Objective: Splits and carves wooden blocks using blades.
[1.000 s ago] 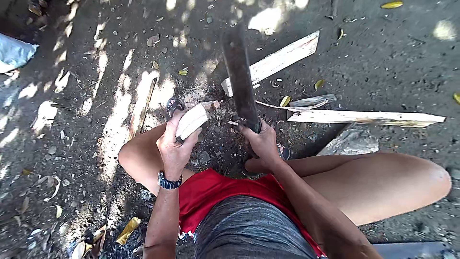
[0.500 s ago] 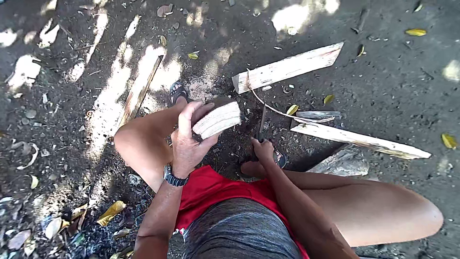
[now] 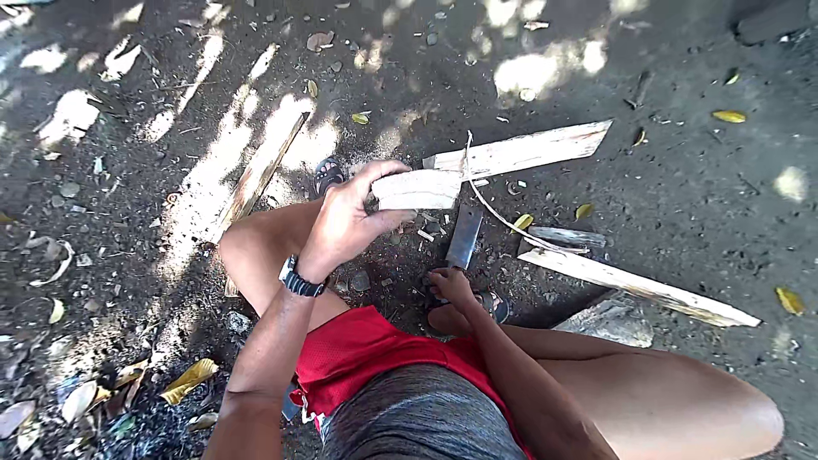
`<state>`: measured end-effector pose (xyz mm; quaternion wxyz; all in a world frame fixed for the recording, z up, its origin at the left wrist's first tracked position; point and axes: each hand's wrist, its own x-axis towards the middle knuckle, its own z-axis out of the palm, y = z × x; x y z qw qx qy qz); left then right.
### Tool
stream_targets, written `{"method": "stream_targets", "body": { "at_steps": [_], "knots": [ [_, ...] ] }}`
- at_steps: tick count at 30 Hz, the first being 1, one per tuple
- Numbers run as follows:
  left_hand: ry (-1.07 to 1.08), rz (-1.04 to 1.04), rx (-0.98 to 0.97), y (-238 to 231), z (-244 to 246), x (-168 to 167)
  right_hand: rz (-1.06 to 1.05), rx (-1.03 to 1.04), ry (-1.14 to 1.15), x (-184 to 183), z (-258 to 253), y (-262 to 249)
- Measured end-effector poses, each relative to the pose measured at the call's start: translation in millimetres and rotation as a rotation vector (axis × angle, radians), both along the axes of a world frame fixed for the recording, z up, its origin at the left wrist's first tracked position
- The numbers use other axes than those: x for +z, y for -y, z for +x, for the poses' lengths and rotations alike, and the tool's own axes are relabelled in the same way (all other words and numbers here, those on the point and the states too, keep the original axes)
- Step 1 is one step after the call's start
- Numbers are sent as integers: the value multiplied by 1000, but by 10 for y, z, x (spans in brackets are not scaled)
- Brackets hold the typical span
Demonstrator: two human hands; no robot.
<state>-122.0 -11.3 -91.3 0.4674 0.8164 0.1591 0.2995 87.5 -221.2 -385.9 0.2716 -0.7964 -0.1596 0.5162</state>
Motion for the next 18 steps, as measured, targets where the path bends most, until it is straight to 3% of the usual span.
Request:
{"method": "stream_targets", "body": {
  "at_steps": [8,18],
  "knots": [
    [-38,-24,64,-576,483,223,29,-36,4,93,-18,21],
    [-81,-109,-14,-1106,917,395,50,-82,30,82,35,138]
  ]
}}
